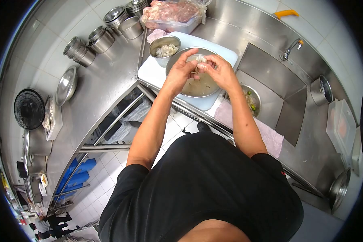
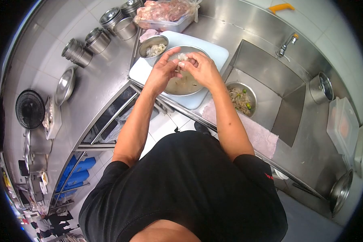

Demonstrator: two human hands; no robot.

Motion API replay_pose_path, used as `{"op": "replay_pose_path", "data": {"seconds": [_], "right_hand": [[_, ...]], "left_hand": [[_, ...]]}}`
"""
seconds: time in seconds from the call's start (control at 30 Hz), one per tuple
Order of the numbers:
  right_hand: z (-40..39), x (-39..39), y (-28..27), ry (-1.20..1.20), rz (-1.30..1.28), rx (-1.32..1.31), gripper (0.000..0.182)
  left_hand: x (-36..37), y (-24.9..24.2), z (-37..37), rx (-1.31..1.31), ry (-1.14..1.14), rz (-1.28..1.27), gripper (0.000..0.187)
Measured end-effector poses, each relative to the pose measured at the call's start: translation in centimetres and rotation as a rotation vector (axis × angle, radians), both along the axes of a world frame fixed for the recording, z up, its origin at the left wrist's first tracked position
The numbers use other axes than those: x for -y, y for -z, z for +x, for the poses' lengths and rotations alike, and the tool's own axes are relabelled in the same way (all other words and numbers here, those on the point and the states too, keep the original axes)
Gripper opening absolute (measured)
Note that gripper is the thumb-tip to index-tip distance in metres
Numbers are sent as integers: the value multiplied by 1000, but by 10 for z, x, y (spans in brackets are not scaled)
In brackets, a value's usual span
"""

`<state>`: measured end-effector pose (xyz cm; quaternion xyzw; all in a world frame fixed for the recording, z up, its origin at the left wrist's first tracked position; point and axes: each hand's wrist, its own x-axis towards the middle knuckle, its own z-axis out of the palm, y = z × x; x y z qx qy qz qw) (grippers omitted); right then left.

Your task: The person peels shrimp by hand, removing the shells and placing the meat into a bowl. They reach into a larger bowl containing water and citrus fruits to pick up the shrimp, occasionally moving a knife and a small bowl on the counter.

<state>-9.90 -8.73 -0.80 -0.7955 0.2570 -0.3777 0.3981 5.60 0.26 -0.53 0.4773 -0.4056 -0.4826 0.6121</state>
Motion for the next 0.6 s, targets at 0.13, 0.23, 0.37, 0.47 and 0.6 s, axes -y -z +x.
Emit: {"op": "replay_pose_path", "data": {"seconds": [0.13,0.23,0.37,0.47,0.6], "right_hand": [[-3,4,2,62,-110,-84,23],[-5,5,2,83,-165,-84,19],[-10,0,-4,87,13,-30,19],[-9,3,1,24,71,-4,22],[-6,2,4,-67,-36,-20,24]], "left_hand": [[1,-1,-3,377,3,-36,41],[-2,-11,-10,663,-91,-14,36],[1,-13,-5,697,-202,39,29],[14,8,3,505,-186,17,26],[14,-6,-8,232,-111,87,20]]}}
